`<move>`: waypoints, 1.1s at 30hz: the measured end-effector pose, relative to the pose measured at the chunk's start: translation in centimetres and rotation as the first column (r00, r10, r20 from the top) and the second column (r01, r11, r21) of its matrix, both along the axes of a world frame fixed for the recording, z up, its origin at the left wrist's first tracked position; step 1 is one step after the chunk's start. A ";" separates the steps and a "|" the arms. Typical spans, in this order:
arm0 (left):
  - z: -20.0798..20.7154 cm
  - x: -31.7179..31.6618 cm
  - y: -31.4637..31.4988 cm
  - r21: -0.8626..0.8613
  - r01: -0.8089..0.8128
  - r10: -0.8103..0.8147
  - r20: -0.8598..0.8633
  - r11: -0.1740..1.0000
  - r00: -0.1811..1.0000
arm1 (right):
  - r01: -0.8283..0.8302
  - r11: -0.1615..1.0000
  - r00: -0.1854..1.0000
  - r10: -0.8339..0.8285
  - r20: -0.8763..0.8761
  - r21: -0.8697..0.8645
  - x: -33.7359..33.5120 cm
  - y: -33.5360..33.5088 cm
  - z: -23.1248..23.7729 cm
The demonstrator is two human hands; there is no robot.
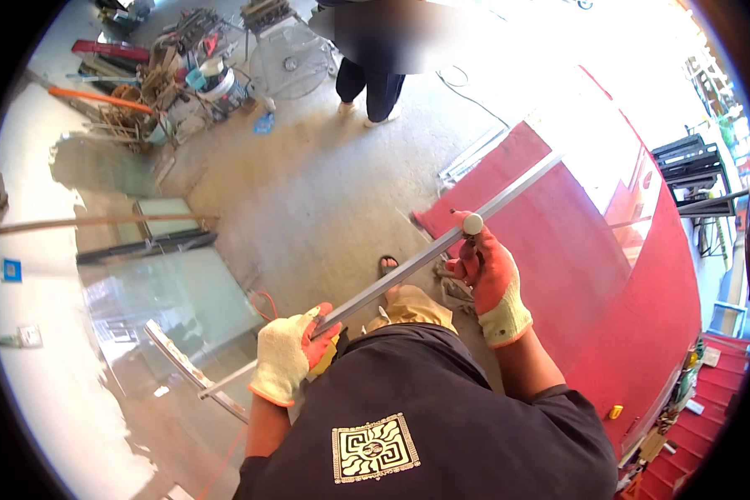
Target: The person measures a large pane of glass on a table using a tape measure and a long straight edge, then writes on a notepad with a pen. They place a wooden frame template on the glass and use the tape measure to check the alignment and dimensions.
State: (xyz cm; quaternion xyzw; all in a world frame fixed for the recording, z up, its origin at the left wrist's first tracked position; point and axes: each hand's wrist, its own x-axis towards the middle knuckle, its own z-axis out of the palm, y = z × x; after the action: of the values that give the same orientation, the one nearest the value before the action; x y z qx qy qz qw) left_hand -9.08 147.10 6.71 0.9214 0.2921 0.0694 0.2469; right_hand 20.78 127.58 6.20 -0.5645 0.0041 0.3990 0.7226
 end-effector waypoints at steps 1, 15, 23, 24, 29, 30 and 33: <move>0.1 0.7 1.6 -0.004 -0.016 0.017 0.006 1.000 1.000 | 0.015 1.000 0.999 -0.014 -0.043 0.013 0.9 1.9 0.0; 1.1 12.5 20.6 0.053 0.060 -0.063 0.056 0.997 0.996 | 0.206 0.978 0.953 -0.191 -0.234 0.043 9.6 18.6 2.2; 0.7 20.9 35.9 -0.067 0.303 -0.290 0.160 0.950 0.944 | 0.432 0.889 0.896 -0.405 -0.182 0.152 11.7 27.3 2.2; 1.0 21.8 37.7 -0.024 0.361 -0.352 0.167 0.932 0.921 | 0.487 0.867 0.865 -0.462 -0.199 0.106 11.7 28.4 2.6; 0.7 27.7 45.4 0.031 0.564 -0.560 0.171 0.825 0.810 | 0.623 0.775 0.775 -0.595 -0.214 0.104 11.9 32.0 4.9; 0.2 29.0 46.1 0.016 0.580 -0.568 0.224 0.815 0.792 | 0.626 0.774 0.778 -0.608 -0.160 0.101 11.9 32.2 5.4; -1.1 33.5 46.9 -0.069 0.628 -0.581 0.310 0.775 0.752 | 0.681 0.706 0.732 -0.645 -0.219 0.195 12.6 31.9 5.9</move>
State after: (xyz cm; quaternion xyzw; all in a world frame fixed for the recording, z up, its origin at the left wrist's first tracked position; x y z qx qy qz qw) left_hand 24.39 194.00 5.61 0.9232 -0.0544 0.0860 0.3705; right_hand 33.35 159.49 12.14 -0.3962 0.2030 0.1461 0.8835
